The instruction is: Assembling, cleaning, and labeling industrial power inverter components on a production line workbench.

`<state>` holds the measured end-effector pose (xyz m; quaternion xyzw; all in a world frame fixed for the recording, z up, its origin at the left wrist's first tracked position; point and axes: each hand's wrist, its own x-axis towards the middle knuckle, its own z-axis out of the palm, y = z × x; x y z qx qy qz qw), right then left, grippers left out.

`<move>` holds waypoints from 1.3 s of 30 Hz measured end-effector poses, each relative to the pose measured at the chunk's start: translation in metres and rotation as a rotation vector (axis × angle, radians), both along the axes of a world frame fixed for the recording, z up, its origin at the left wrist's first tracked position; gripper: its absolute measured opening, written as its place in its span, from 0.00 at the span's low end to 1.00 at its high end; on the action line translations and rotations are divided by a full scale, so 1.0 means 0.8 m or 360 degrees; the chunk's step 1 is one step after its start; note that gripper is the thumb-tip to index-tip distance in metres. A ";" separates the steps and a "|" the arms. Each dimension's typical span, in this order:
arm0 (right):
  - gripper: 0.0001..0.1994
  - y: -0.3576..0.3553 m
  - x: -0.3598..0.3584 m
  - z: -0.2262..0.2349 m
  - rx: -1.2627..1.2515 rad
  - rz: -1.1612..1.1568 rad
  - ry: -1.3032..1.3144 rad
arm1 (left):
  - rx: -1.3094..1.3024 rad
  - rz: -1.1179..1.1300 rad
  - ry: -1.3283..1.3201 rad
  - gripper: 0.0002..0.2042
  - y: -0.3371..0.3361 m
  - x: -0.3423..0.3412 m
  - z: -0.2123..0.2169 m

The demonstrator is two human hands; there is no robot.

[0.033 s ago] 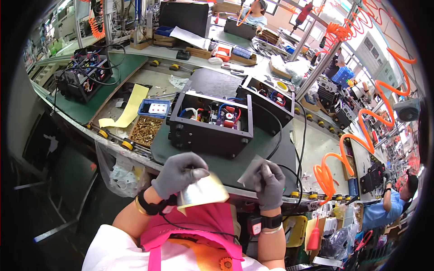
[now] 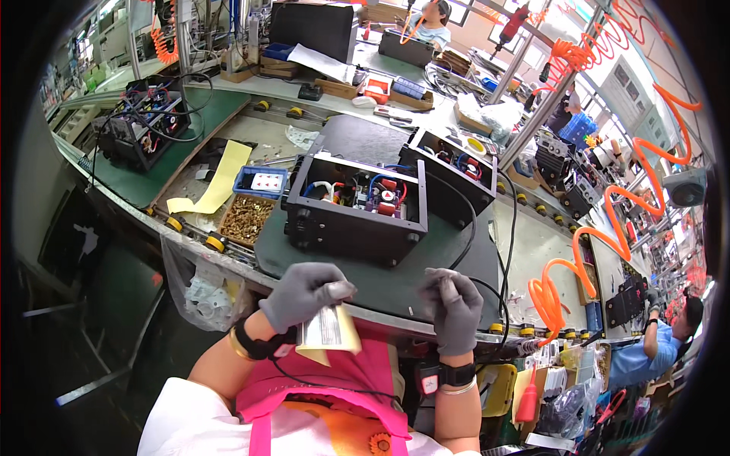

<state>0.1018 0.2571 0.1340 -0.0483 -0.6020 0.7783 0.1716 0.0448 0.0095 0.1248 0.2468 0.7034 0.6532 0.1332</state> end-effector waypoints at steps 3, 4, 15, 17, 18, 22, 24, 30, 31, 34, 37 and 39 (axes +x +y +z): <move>0.06 -0.014 -0.007 0.014 0.1487 0.0054 0.0711 | 0.0358 -0.0465 -0.0463 0.19 0.011 -0.004 -0.014; 0.07 -0.027 0.002 0.016 0.1400 0.0204 0.0598 | 0.0359 -0.0430 -0.0603 0.16 0.016 -0.002 -0.009; 0.14 -0.061 -0.051 -0.065 0.0058 0.0601 -0.0212 | 0.0030 0.0058 -0.0269 0.15 0.027 -0.019 -0.043; 0.11 -0.064 -0.069 -0.085 0.0077 0.0424 -0.0114 | 0.0008 0.0161 -0.0305 0.16 0.021 -0.016 -0.047; 0.10 -0.065 -0.078 -0.090 0.0103 0.0367 -0.0141 | -0.0009 0.0265 -0.0334 0.17 0.013 -0.016 -0.049; 0.11 -0.054 -0.103 -0.104 0.0361 0.0263 -0.0167 | -0.0069 0.0279 -0.0371 0.20 -0.012 -0.016 -0.063; 0.11 -0.057 -0.109 -0.103 0.0370 0.0232 -0.0156 | -0.0156 0.0188 -0.0338 0.20 -0.017 -0.015 -0.064; 0.11 -0.056 -0.111 -0.109 0.0351 0.0176 -0.0147 | -0.0085 0.0180 -0.0483 0.19 -0.018 -0.014 -0.066; 0.12 -0.052 -0.112 -0.113 0.0370 0.0202 -0.0149 | -0.0103 0.0161 -0.0480 0.19 -0.018 -0.014 -0.065; 0.12 -0.051 -0.113 -0.112 0.0372 0.0214 -0.0163 | -0.0122 0.0140 -0.0471 0.19 -0.018 -0.014 -0.061; 0.13 -0.053 -0.112 -0.110 0.0364 0.0185 -0.0174 | -0.0106 0.0139 -0.0462 0.18 -0.017 -0.013 -0.064; 0.13 -0.055 -0.112 -0.111 0.0379 0.0166 -0.0167 | -0.0080 0.0137 -0.0452 0.17 -0.019 -0.011 -0.066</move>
